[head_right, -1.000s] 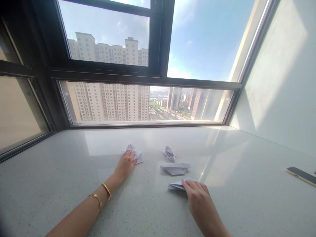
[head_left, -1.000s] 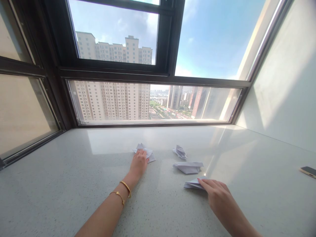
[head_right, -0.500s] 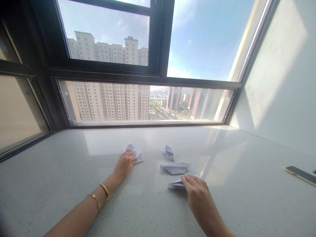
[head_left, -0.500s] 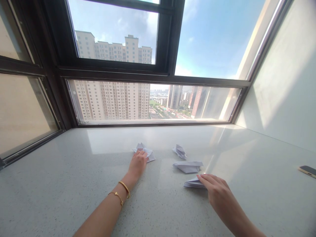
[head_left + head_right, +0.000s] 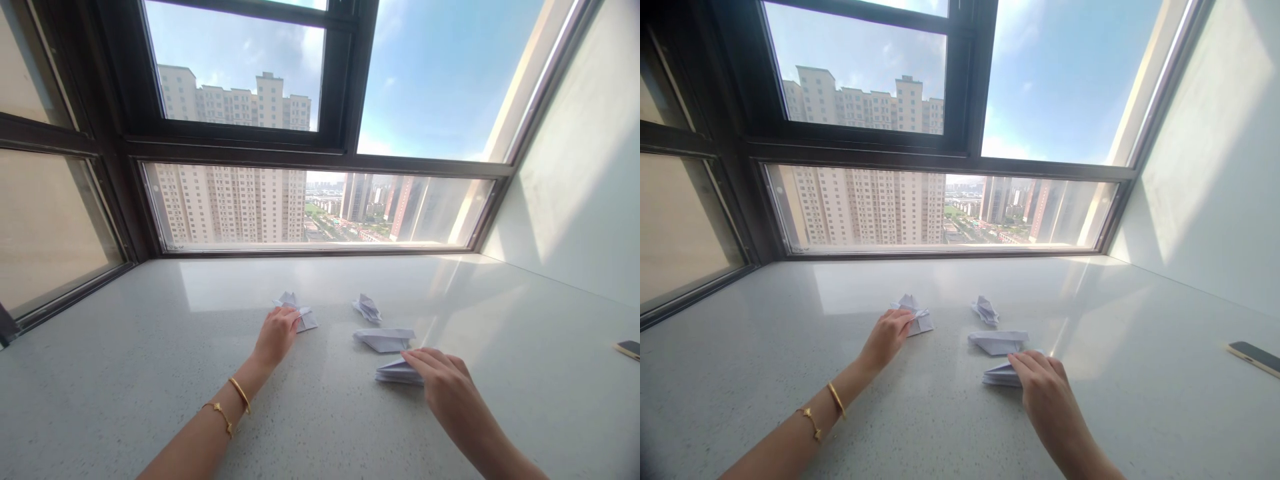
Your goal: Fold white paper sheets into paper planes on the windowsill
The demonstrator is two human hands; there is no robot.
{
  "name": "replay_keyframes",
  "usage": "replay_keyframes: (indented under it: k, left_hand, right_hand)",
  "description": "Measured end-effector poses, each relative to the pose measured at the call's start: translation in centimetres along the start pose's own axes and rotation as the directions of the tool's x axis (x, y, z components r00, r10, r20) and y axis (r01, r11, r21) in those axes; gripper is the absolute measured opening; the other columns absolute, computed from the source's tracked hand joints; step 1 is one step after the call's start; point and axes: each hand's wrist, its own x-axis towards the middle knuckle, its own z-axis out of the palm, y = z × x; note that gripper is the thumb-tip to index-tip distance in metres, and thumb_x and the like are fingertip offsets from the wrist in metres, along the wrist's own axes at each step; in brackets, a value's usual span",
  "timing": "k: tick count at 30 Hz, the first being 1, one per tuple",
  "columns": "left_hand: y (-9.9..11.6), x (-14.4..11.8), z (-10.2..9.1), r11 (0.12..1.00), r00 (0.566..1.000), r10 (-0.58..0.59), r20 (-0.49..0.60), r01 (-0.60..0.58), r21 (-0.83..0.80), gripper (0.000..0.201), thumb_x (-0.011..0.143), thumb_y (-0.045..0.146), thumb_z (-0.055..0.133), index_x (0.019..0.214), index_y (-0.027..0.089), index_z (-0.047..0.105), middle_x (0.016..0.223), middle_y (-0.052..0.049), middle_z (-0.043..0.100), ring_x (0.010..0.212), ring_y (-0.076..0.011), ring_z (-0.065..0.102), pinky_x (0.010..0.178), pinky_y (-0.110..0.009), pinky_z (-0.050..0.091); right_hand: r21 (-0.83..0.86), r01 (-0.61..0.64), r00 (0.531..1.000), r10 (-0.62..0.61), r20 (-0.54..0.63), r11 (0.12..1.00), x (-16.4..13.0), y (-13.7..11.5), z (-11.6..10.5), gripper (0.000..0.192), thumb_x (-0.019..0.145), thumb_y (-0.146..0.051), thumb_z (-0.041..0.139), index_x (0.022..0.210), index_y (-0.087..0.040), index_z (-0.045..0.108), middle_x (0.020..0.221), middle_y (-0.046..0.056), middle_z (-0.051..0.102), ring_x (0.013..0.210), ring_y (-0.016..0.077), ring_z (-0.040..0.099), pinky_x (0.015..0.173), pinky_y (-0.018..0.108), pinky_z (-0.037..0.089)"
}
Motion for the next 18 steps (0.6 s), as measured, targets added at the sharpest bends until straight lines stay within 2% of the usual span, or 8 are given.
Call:
replay_keyframes:
  k: [4,6,10,14,18]
  left_hand:
    - [0.9,-1.1,-2.4,0.971,0.992,-0.118,-0.035,0.108,-0.215,0.035,0.083,0.032,0.036,0.095,0.014,0.063,0.091,-0.008,0.067,0.084,-0.0202,0.059,0.076,-0.030,0.045]
    - [1.3,-2.1,-3.8,0.937,0.986,-0.166,-0.015,0.153,-0.315,0.042,0.084,0.037,0.031,0.098,0.012,0.061,0.084,-0.007,0.068,0.077,-0.0187,0.061,0.069,-0.028,0.047]
    - [1.6,-4.1,-5.8,0.848,0.965,-0.256,0.052,0.250,-0.467,0.043,0.080,0.042,0.037,0.095,0.010,0.062,0.080,-0.006,0.068,0.076,-0.0186,0.061,0.071,-0.029,0.048]
    - [1.5,-5.1,-6.3,0.661,0.907,-0.382,0.175,0.401,-0.634,0.038,0.072,0.044,0.048,0.087,0.013,0.064,0.077,-0.004,0.068,0.078,-0.0197,0.060,0.076,-0.032,0.046]
    - [1.5,-4.9,-5.8,0.621,0.878,-0.405,0.257,0.470,-0.628,0.039,0.068,0.046,0.050,0.087,0.014,0.063,0.073,-0.003,0.067,0.074,-0.0189,0.059,0.073,-0.032,0.045]
  right_hand:
    - [0.013,0.000,1.000,0.000,0.006,1.000,0.5,0.2,0.1,0.043,0.071,0.005,0.030,0.079,-0.014,0.068,0.080,0.008,0.071,0.080,0.0196,0.061,0.072,0.032,0.036]
    - [0.015,-0.023,0.998,0.023,0.050,1.000,0.7,0.2,-0.1,0.042,0.071,0.004,0.032,0.078,-0.014,0.069,0.076,0.007,0.071,0.076,0.0196,0.061,0.069,0.032,0.035]
    - [0.010,-0.074,0.990,0.072,0.119,0.997,0.7,0.3,-0.8,0.039,0.072,0.003,0.036,0.080,-0.016,0.068,0.076,0.004,0.071,0.072,0.0191,0.061,0.067,0.033,0.032]
    - [0.019,-0.104,0.985,0.100,0.140,0.994,0.6,0.6,-1.2,0.035,0.073,0.001,0.039,0.082,-0.017,0.068,0.077,0.004,0.071,0.075,0.0191,0.060,0.069,0.033,0.032]
    - [0.029,-0.119,0.981,0.113,0.160,0.993,0.7,0.4,-1.3,0.033,0.075,-0.003,0.039,0.081,-0.018,0.067,0.077,0.003,0.070,0.077,0.0191,0.060,0.071,0.034,0.031]
